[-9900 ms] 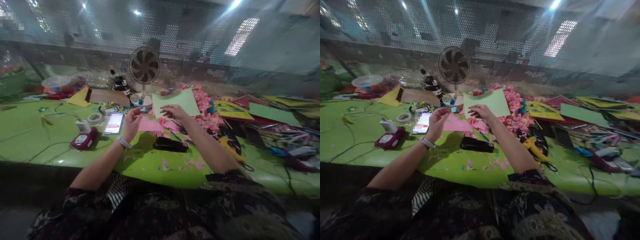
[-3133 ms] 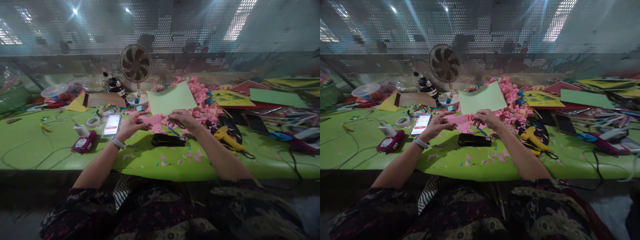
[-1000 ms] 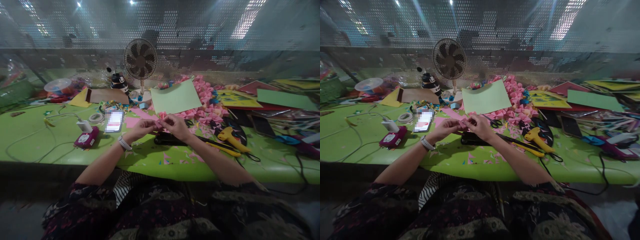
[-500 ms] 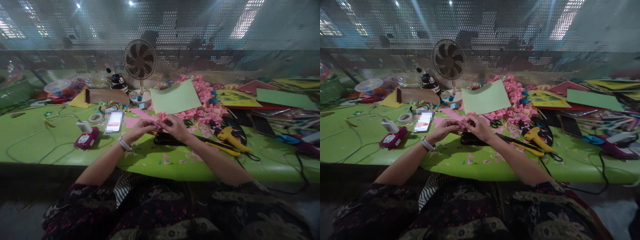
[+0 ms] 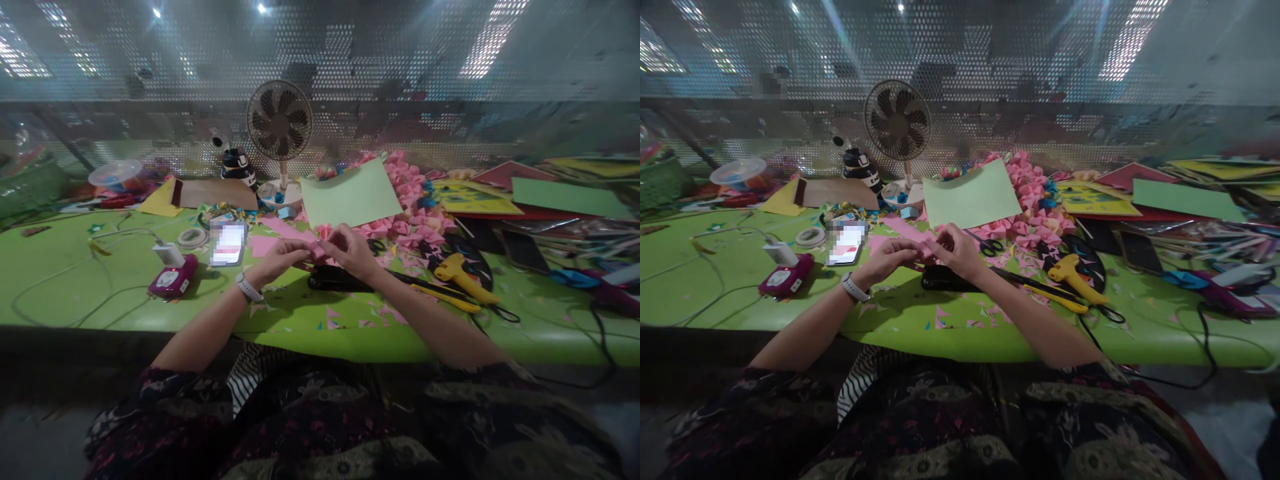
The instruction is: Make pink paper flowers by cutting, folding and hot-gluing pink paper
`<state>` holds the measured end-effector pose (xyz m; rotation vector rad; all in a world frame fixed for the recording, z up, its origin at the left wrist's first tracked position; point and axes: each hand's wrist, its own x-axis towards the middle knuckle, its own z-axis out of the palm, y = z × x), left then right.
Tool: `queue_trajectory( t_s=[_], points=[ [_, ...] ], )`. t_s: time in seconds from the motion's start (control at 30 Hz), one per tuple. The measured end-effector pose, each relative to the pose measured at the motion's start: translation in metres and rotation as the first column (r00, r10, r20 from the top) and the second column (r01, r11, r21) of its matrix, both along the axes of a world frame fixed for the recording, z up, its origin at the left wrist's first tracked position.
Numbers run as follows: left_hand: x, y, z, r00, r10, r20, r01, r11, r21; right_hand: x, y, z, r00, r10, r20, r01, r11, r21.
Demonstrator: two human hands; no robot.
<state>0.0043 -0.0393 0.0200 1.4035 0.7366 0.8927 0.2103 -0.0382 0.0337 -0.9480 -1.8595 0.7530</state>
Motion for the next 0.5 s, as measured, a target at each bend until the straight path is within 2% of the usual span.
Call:
queue_trajectory(
  t_s=[0.07, 0.13, 0.3, 0.5],
  points=[
    [0.000, 0.000, 0.000, 1.000, -0.006, 0.019, 0.006, 1.000, 0.001, 0.000, 0.001, 0.001, 0.999, 0.030, -0.031, -0.032, 0.996, -0.082],
    [0.001, -0.001, 0.001, 0.999, -0.026, 0.025, 0.026, 1.000, -0.005, 0.000, 0.001, 0.002, 0.997, 0.073, -0.009, -0.073, 0.992, -0.104],
    [0.003, -0.005, 0.008, 0.998, -0.062, 0.028, 0.063, 0.997, -0.034, -0.003, 0.000, 0.002, 0.999, 0.042, -0.032, -0.043, 0.999, -0.021],
    [0.007, -0.009, 0.011, 1.000, 0.007, -0.030, -0.008, 1.000, -0.029, -0.006, -0.002, -0.002, 0.998, 0.017, -0.058, -0.018, 1.000, -0.013]
  ],
)
